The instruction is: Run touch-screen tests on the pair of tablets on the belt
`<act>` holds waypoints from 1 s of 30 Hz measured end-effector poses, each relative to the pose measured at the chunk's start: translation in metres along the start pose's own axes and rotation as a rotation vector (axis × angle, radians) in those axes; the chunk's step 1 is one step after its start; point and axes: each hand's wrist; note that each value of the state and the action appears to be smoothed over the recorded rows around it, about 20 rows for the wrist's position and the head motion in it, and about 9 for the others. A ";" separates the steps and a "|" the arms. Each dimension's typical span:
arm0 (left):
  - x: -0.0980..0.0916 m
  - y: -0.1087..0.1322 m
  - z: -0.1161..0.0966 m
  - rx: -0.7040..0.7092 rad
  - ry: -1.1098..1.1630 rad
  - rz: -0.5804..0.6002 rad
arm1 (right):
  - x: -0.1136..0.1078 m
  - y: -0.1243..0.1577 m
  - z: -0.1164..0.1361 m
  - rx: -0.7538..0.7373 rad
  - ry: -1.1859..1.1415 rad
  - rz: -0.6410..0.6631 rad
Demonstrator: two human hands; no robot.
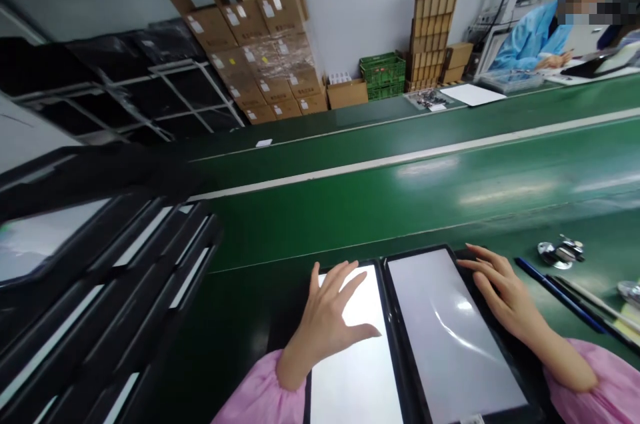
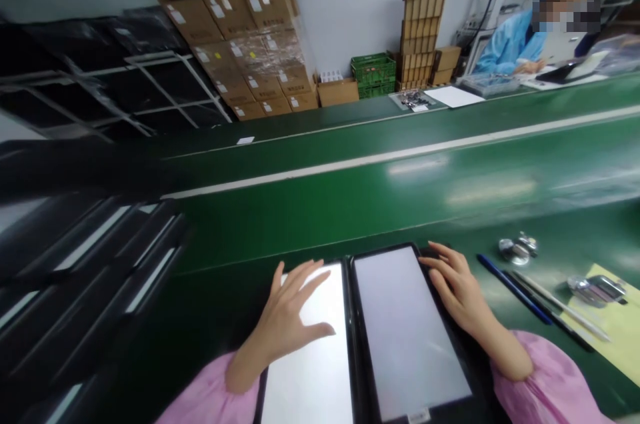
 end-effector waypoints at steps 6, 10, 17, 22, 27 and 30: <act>-0.005 0.009 0.006 0.030 0.025 -0.042 | -0.009 -0.002 0.009 0.008 -0.013 0.003; -0.005 0.007 0.006 0.035 0.017 -0.023 | -0.011 -0.001 0.013 -0.039 -0.023 0.015; -0.008 0.004 0.000 0.082 0.013 -0.031 | -0.012 -0.004 0.005 -0.046 -0.027 0.040; -0.012 0.002 -0.007 0.154 0.109 -0.056 | -0.007 0.018 0.018 -0.014 -0.058 0.087; -0.008 0.003 -0.013 0.157 0.112 -0.032 | 0.018 0.109 0.085 0.182 -0.273 0.292; -0.012 0.004 -0.013 0.157 0.112 -0.080 | 0.032 0.150 0.109 0.311 -0.449 0.404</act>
Point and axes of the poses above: each hand's wrist, its own y-axis away from the middle knuckle, its own x-axis out of the palm, z = x × y, and after that the axes turned 12 degrees about -x, right-handed
